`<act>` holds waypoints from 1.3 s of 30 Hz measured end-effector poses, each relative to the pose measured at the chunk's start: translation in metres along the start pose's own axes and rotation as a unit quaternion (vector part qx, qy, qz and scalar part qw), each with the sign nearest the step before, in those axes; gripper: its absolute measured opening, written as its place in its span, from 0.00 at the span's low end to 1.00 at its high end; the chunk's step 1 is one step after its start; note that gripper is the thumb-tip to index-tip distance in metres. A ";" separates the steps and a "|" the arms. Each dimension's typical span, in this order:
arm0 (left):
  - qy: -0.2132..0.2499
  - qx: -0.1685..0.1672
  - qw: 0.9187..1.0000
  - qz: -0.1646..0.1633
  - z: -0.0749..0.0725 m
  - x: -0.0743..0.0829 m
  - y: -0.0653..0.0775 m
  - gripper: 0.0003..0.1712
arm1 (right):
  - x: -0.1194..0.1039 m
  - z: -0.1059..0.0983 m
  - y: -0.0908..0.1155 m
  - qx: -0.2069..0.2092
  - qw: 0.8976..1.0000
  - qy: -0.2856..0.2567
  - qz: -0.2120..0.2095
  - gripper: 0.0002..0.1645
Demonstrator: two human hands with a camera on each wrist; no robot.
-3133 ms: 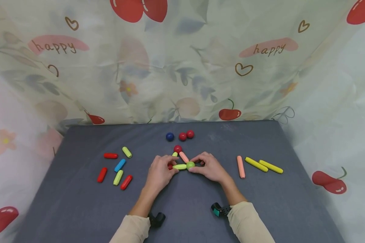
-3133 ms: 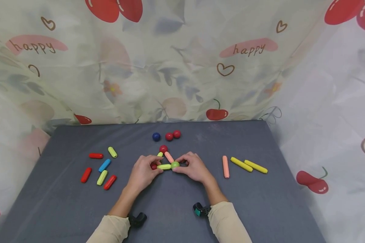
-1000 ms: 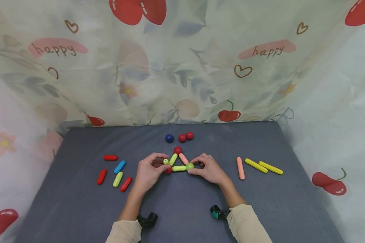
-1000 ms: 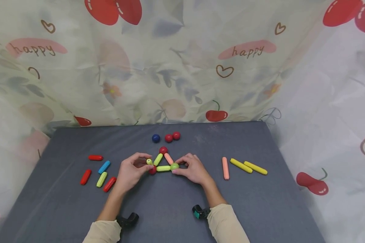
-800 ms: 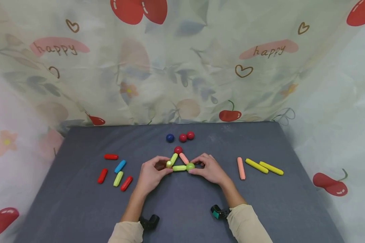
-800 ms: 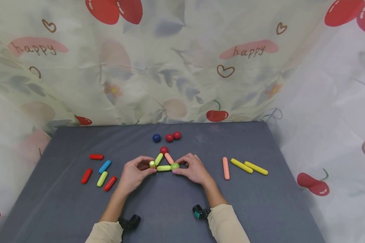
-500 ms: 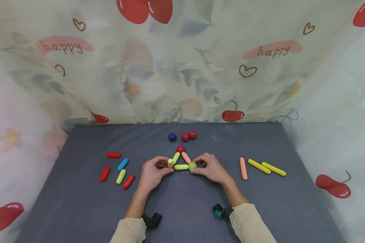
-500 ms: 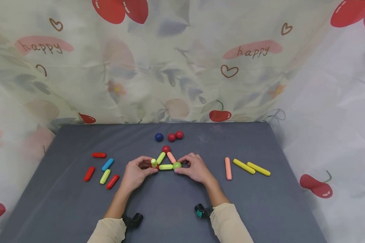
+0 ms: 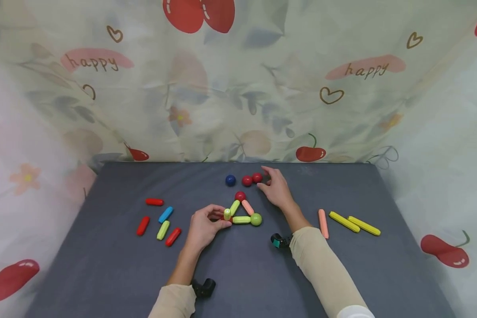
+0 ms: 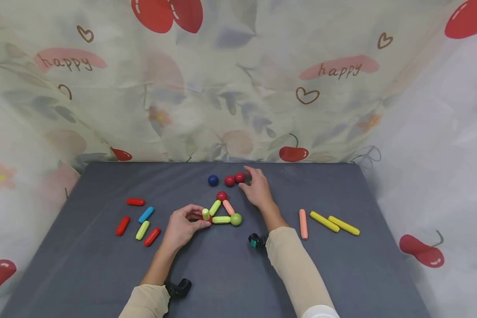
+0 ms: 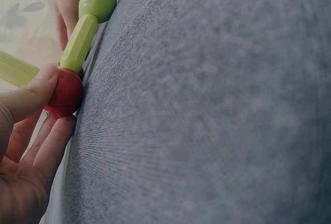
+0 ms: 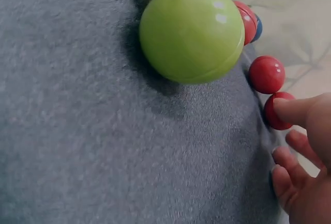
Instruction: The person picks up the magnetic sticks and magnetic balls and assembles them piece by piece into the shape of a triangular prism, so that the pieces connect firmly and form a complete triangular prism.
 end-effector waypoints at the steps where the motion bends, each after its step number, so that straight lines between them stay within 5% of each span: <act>1: 0.001 -0.001 1.000 -0.001 0.000 0.000 0.000 0.21 | 0.001 0.001 -0.003 -0.006 1.000 0.005 0.000 0.36; 11: 0.001 -0.006 1.000 -0.003 -0.004 -0.001 0.001 0.21 | 0.002 0.005 0.002 0.002 1.000 0.010 0.021 0.27; 17: 0.003 -0.007 1.000 -0.003 -0.005 -0.001 0.001 0.21 | -0.033 -0.009 0.026 0.028 0.998 -0.028 -0.043 0.26; 28: 0.006 -0.005 1.000 0.006 -0.003 0.000 -0.002 0.20 | -0.107 0.009 0.070 -0.024 0.979 -0.122 -0.159 0.23; 39: 0.013 -0.020 1.000 0.005 0.000 -0.001 0.000 0.19 | -0.107 0.025 0.072 -0.099 0.977 -0.128 -0.138 0.26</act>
Point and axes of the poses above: each hand's wrist, its own y-axis away from the middle knuckle, its own z-axis out of the palm, x = y × z, the point moved 7 cm from there along -y, towards the middle knuckle, and after that the axes turned 12 degrees about -z, right-handed, at the moved point
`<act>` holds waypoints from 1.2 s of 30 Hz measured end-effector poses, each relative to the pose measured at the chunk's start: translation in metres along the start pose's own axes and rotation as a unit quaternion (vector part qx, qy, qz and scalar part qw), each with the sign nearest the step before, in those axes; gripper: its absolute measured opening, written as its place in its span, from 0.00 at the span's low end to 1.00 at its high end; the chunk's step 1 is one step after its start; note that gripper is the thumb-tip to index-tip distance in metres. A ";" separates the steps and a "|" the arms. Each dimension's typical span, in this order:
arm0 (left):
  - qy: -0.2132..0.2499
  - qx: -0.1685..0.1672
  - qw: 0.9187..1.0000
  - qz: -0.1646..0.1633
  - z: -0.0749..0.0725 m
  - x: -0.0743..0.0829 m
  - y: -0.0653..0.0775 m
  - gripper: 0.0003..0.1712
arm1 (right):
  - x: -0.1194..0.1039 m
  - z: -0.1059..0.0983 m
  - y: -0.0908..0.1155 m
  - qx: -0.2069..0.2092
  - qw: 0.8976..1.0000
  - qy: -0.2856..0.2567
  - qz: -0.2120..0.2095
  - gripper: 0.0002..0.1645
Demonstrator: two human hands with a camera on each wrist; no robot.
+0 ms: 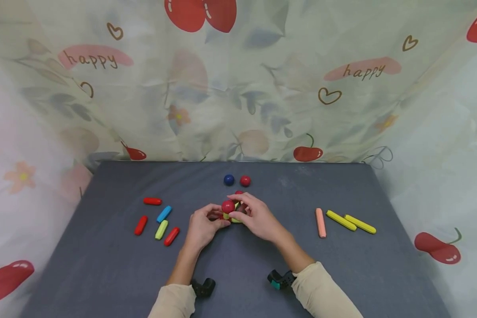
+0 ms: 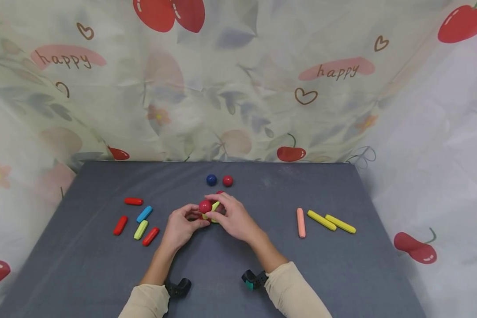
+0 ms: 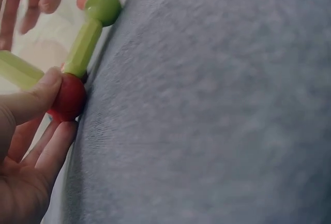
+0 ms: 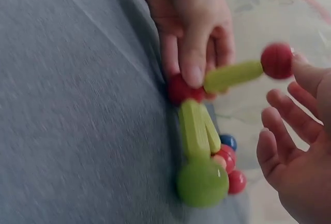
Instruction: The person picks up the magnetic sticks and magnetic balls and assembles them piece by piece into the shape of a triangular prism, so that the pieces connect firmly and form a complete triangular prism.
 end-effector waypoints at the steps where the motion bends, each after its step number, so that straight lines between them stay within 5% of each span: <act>1: -0.001 -0.004 1.000 0.000 0.000 0.000 0.000 0.19 | 0.003 -0.002 0.000 0.001 1.000 -0.003 0.005 0.25; 9: -0.007 -0.043 0.999 0.012 0.005 0.005 -0.001 0.21 | 0.047 -0.017 0.008 -0.007 0.994 0.091 0.060 0.25; 16: -0.048 0.062 0.997 0.004 -0.005 0.006 0.005 0.21 | 0.060 -0.017 0.025 -0.033 0.985 0.161 0.061 0.25; 20: -0.080 0.016 0.997 -0.019 -0.003 0.004 0.015 0.22 | 0.064 -0.023 0.040 -0.016 0.981 0.178 0.079 0.23; 24: -0.123 -0.048 0.991 0.002 0.007 0.006 0.027 0.26 | 0.064 -0.028 0.054 0.010 0.983 0.163 0.085 0.23; 31: -0.152 -0.024 0.988 0.009 0.019 0.010 0.030 0.20 | 0.078 -0.030 0.065 0.011 0.990 0.066 0.120 0.23; 36: -0.140 -0.013 0.990 0.021 -0.004 0.010 0.027 0.21 | 0.081 -0.032 0.067 0.009 0.991 0.049 0.126 0.23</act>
Point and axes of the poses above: each hand's wrist, its own y-axis away from the middle knuckle, its own z-axis out of the palm, x = y × z, the point moved 7 cm from there along -y, towards the middle knuckle, and after that the axes turned 12 degrees about -z, right-handed, at the moved point
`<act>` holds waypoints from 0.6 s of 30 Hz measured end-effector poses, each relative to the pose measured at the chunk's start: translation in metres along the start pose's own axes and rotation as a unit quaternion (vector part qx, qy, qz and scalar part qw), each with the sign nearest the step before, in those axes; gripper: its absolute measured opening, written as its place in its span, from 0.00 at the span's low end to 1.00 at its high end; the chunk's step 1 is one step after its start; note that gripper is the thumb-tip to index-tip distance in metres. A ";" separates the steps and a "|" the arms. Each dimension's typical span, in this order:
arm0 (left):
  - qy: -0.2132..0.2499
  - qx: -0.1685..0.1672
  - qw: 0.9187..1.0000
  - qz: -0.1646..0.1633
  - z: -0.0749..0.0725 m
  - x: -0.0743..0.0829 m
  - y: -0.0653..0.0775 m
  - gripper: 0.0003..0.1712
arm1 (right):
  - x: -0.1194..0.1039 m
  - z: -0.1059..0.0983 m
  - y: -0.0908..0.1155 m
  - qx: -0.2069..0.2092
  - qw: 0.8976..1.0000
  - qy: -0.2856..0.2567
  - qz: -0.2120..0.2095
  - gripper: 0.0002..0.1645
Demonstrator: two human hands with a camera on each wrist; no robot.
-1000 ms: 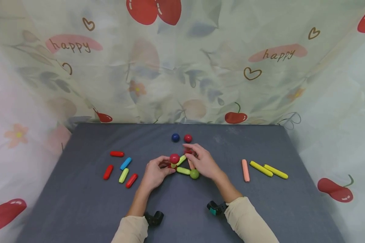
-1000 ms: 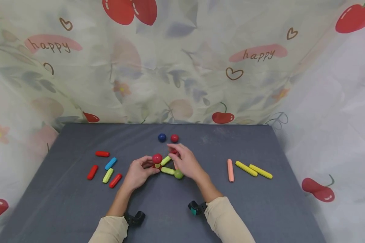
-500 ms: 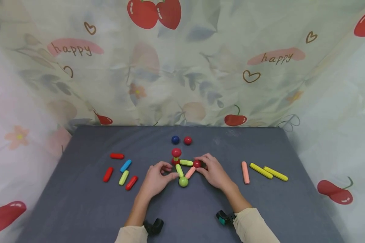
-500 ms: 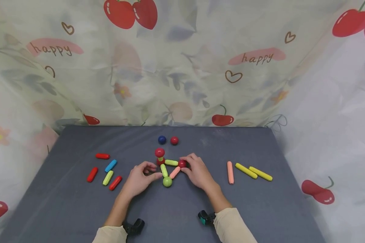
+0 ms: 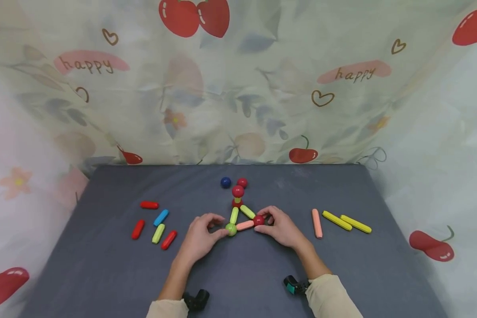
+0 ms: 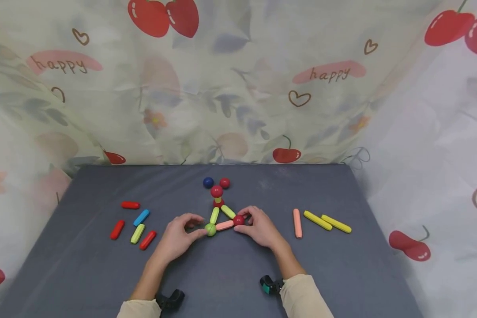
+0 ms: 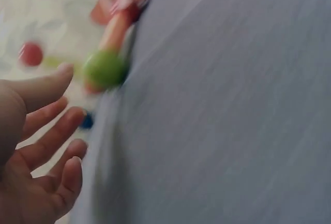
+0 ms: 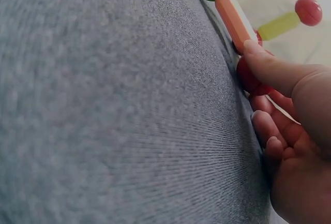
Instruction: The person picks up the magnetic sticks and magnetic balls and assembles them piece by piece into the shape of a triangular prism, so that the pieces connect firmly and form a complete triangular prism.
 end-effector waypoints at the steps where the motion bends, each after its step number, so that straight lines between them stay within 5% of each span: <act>1: 0.005 0.010 1.000 0.002 -0.011 -0.003 -0.001 0.21 | 0.000 0.000 0.000 0.000 1.000 -0.002 0.001 0.23; 5: 0.015 0.093 0.996 0.008 -0.065 -0.024 -0.006 0.21 | 0.003 0.000 0.001 0.004 1.000 0.002 0.001 0.23; 10: -0.046 0.183 0.982 -0.033 -0.114 -0.058 -0.013 0.20 | 0.004 -0.001 0.002 0.007 1.000 0.008 0.002 0.23; 18: -0.156 0.139 0.975 -0.077 -0.123 -0.083 -0.029 0.22 | 0.000 0.002 0.001 0.009 1.000 0.006 -0.005 0.22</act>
Point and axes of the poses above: each hand's wrist, its own y-axis away from the middle knuckle, its own z-axis out of the palm, x = y × z, the point moved 7 cm from there along -y, towards the middle knuckle, and after that the axes turned 12 degrees about -z, right-handed, at the moved point
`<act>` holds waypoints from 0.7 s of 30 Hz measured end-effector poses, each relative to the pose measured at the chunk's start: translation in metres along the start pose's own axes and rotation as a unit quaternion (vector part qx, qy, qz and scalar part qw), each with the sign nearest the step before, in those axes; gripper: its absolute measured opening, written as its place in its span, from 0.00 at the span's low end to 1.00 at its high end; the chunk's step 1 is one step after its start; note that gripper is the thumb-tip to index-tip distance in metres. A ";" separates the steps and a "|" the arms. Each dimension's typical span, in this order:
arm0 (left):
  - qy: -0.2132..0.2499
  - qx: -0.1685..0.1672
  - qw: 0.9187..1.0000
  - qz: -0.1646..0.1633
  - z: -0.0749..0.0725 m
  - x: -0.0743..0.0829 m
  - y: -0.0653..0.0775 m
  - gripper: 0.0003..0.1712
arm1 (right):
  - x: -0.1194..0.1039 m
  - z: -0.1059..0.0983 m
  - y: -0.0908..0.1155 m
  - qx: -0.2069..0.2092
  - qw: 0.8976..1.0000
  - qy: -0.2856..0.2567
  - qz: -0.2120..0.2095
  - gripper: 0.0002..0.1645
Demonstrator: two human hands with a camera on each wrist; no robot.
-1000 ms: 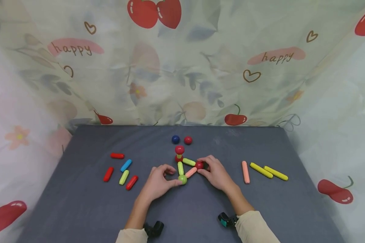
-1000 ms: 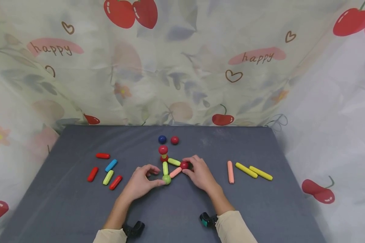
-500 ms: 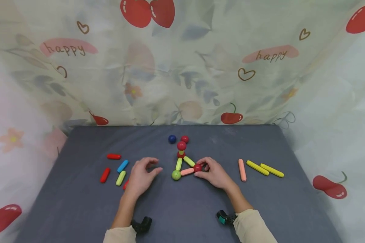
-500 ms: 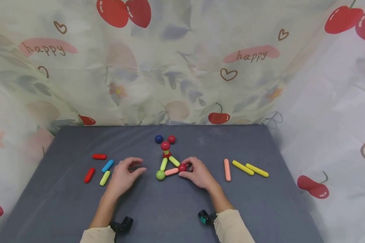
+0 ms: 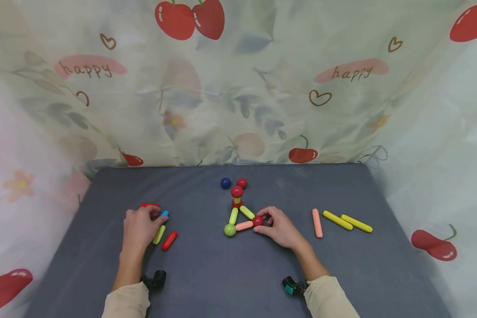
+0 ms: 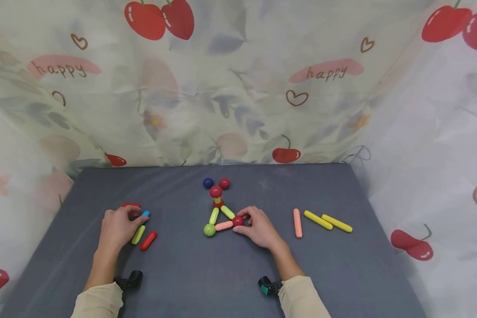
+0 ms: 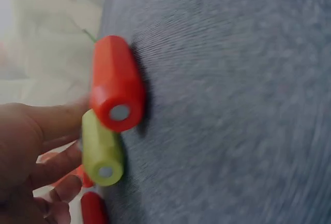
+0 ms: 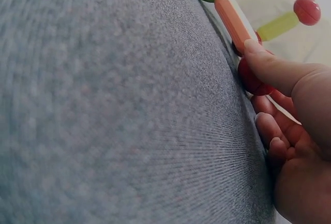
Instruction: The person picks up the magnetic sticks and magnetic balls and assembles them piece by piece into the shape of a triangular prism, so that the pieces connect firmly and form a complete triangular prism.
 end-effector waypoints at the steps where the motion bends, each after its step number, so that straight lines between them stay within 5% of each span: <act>1: -0.007 -0.006 1.000 -0.001 0.002 0.000 -0.001 0.22 | 0.000 0.000 0.000 0.000 1.000 0.000 -0.002 0.22; 4: -0.007 -0.010 1.000 0.007 0.004 0.005 -0.003 0.20 | -0.001 0.001 0.000 0.001 1.000 0.003 -0.004 0.22; 8: 0.081 -0.006 0.996 0.033 0.000 0.025 0.003 0.20 | 0.000 0.001 0.000 0.002 1.000 0.004 -0.003 0.22; 14: 0.241 -0.047 0.966 0.080 0.007 0.077 0.033 0.17 | 0.001 0.000 0.000 0.000 1.000 0.007 0.003 0.22; 21: 0.303 -0.125 0.940 0.091 0.051 0.118 0.070 0.15 | 0.002 0.001 -0.001 -0.003 1.000 0.003 0.010 0.22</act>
Point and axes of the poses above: each hand's wrist, its own y-axis away from the middle knuckle, its own z-axis out of the palm, x = y × z, the point moved 7 cm from there along -y, towards the middle knuckle, and after that the axes turned 12 degrees about -z, right-handed, at the moved point
